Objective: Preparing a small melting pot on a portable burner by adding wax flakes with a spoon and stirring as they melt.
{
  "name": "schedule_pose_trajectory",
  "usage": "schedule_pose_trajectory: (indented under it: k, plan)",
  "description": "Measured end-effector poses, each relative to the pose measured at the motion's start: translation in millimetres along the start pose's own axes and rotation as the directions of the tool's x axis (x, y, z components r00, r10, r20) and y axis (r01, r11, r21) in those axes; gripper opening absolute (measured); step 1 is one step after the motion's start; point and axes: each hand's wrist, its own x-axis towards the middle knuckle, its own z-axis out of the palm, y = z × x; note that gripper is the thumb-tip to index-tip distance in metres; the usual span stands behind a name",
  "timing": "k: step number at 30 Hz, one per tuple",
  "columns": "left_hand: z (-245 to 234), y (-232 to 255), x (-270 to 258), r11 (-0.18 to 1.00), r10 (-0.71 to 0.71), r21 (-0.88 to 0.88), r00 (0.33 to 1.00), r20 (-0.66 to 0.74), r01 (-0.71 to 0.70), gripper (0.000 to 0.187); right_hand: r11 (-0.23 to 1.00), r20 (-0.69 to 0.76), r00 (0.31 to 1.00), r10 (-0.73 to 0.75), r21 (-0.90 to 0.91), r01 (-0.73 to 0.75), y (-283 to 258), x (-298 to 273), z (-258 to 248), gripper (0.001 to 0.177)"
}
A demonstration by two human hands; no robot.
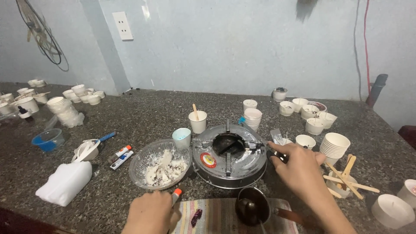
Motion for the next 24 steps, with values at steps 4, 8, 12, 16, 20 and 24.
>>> schedule_pose_trajectory:
  k: [4,8,12,16,20,24]
  plan:
    - [-30.4,2.6,-26.7,0.981,0.049,-0.178,0.99,-0.132,-0.072,0.032,0.999,0.015,0.999,0.029,-0.046,-0.028,0.7,2.8,2.8,0.037]
    - [-60.6,12.2,-21.2,0.734,0.207,-0.608,0.952,-0.225,-0.303,0.017,0.999,-0.011,1.0,-0.006,-0.036,0.006,6.5,5.0,6.9,0.039]
    - [-68.2,32.2,30.8,0.216,0.282,-0.815,0.833,-0.475,-0.538,0.018,0.999,-0.018,1.0,-0.004,-0.042,0.003,5.6,5.7,8.6,0.039]
    - [-72.3,62.9,72.0,-0.231,0.27,-0.859,0.818,-0.507,-0.456,0.047,0.997,0.015,0.999,0.03,-0.068,-0.029,-11.9,-4.3,-1.9,0.045]
    - [-89.1,84.5,70.2,-0.086,-0.081,-0.889,0.892,-0.444,-0.45,0.058,0.999,0.035,0.999,0.032,0.025,-0.033,-13.7,-7.4,0.3,0.044]
    - [-81.8,96.4,94.7,0.034,-0.039,-0.835,0.834,-0.551,-0.55,0.053,0.992,0.022,1.0,0.013,0.123,-0.016,-18.4,-12.4,-1.6,0.043]
